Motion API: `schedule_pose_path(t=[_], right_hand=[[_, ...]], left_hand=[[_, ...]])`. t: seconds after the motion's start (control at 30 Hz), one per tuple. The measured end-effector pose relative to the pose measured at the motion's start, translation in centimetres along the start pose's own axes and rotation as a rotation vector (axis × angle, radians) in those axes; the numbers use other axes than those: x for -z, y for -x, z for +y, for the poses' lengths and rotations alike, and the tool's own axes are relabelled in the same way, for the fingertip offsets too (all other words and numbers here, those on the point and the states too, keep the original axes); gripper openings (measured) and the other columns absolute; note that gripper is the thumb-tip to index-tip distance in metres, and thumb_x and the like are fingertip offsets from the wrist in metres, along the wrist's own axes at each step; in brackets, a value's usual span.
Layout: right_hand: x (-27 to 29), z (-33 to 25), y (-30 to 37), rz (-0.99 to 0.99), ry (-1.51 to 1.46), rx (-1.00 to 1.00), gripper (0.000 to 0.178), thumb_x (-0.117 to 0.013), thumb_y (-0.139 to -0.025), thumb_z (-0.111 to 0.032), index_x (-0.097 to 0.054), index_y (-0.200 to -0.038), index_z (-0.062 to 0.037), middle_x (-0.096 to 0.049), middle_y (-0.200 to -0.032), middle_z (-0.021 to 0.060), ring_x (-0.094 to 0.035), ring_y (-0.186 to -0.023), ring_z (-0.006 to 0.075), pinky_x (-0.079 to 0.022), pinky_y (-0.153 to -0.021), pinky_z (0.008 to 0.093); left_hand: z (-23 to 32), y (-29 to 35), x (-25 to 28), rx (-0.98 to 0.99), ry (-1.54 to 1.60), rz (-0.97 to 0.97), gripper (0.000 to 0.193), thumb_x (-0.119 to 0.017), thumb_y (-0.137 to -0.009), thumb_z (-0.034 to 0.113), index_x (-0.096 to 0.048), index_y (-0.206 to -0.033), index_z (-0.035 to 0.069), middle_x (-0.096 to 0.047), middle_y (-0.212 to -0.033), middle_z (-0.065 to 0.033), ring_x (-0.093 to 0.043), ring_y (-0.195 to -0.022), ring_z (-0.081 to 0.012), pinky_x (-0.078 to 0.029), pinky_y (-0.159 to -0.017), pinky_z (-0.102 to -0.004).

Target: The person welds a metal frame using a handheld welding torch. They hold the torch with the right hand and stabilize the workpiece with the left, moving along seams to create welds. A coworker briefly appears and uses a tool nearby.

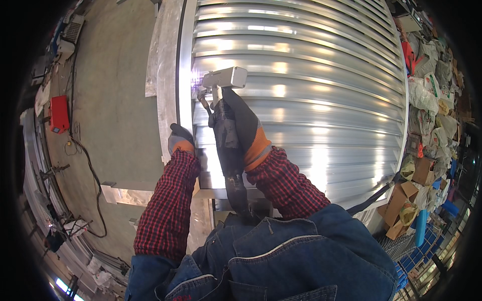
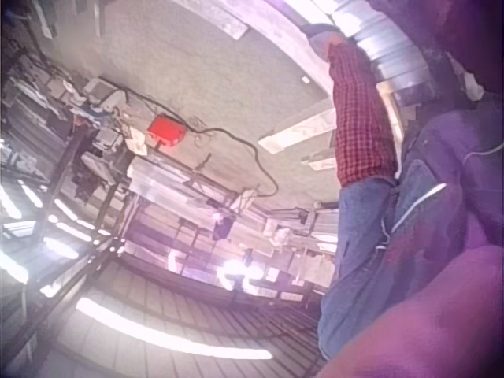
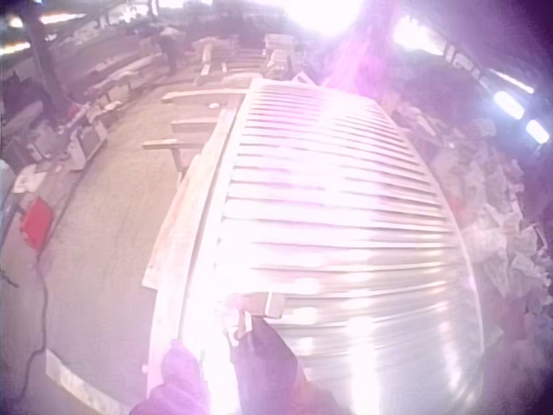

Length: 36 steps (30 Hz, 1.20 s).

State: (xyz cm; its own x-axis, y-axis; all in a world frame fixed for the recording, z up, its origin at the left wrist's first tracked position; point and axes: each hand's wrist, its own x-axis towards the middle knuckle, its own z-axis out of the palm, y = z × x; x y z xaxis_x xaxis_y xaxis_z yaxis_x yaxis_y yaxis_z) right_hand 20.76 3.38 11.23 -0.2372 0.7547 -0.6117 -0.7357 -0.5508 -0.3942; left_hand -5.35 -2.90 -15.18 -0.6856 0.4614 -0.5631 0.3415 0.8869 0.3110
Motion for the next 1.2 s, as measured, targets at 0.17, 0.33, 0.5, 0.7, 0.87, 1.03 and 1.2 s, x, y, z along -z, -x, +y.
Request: schedule_pose_path(t=[0.17,0.33,0.5,0.7,0.87,1.03,1.2], right_hand=[[0.4,-0.3,0.2,-0.064,-0.045,-0.07,0.04,-0.064,-0.107,-0.044,-0.067,-0.12,-0.0062,-0.068,-0.096,0.0023,-0.065,-0.079,0.0113,-0.055,-0.062,0.0254],[0.4,-0.3,0.8,-0.041,0.001,-0.046,0.04,-0.063,-0.107,-0.045,-0.067,-0.117,-0.006,-0.065,-0.088,0.0007,-0.062,-0.074,0.0114,-0.053,-0.062,0.0251],[1.1,0.7,1.2,-0.137,0.387,0.25,0.036,-0.064,-0.106,-0.034,-0.066,-0.121,-0.0014,-0.068,-0.09,0.007,-0.065,-0.077,0.0167,-0.055,-0.069,0.0323],[1.2,3.1,2.8,-0.285,0.941,0.569,0.034,-0.068,-0.098,-0.015,-0.065,-0.126,0.0039,-0.07,-0.098,0.0117,-0.068,-0.085,0.018,-0.057,-0.076,0.0348],[-0.5,5.4,8.4,-0.182,0.786,0.201,0.043,-0.076,-0.097,-0.018,-0.063,-0.133,0.0023,-0.073,-0.104,0.013,-0.072,-0.092,0.0207,-0.058,-0.081,0.0353],[-0.3,8.3,14.0,-0.229,1.209,0.423,0.064,-0.085,-0.089,-0.023,-0.055,-0.141,-0.0009,-0.073,-0.115,0.0202,-0.074,-0.103,0.0346,-0.06,-0.088,0.0427],[1.4,11.3,18.4,-0.371,1.258,0.575,0.067,-0.086,-0.085,-0.021,-0.056,-0.141,0.0001,-0.072,-0.118,0.0209,-0.073,-0.106,0.0386,-0.06,-0.09,0.0464]], left_hand=[[0.9,0.7,0.3,0.005,-0.016,0.007,0.091,-0.025,-0.107,0.074,-0.077,-0.116,0.0,-0.079,-0.098,-0.0201,-0.074,-0.092,-0.0404,-0.057,-0.077,-0.0498],[4.0,4.0,2.2,-0.002,-0.073,0.023,0.09,-0.022,-0.107,0.07,-0.076,-0.118,-0.001,-0.078,-0.105,-0.0227,-0.073,-0.1,-0.0459,-0.057,-0.083,-0.0528],[6.4,6.3,4.1,-0.026,-0.092,0.04,0.09,-0.018,-0.108,0.067,-0.075,-0.121,-0.002,-0.078,-0.113,-0.0254,-0.071,-0.108,-0.0515,-0.056,-0.09,-0.0558],[6.2,4.2,3.2,0.095,-0.113,-0.112,0.082,-0.021,-0.11,0.06,-0.074,-0.131,0.001,-0.074,-0.129,-0.0244,-0.07,-0.12,-0.0457,-0.056,-0.1,-0.0519],[4.6,1.5,1.7,0.066,0.103,-0.139,0.073,-0.037,-0.108,0.059,-0.073,-0.13,0.0,-0.076,-0.123,-0.0243,-0.071,-0.115,-0.0425,-0.055,-0.1,-0.0483],[2.6,-0.6,1.5,-0.109,0.594,-0.191,0.067,-0.052,-0.107,0.058,-0.072,-0.13,-0.001,-0.077,-0.117,-0.0242,-0.072,-0.109,-0.0393,-0.053,-0.099,-0.0447],[-5.5,5.2,7.1,-0.789,0.08,0.115,0.049,-0.058,-0.108,0.042,-0.072,-0.126,-0.001,-0.077,-0.114,-0.0226,-0.073,-0.107,-0.0332,-0.056,-0.095,-0.0418]])
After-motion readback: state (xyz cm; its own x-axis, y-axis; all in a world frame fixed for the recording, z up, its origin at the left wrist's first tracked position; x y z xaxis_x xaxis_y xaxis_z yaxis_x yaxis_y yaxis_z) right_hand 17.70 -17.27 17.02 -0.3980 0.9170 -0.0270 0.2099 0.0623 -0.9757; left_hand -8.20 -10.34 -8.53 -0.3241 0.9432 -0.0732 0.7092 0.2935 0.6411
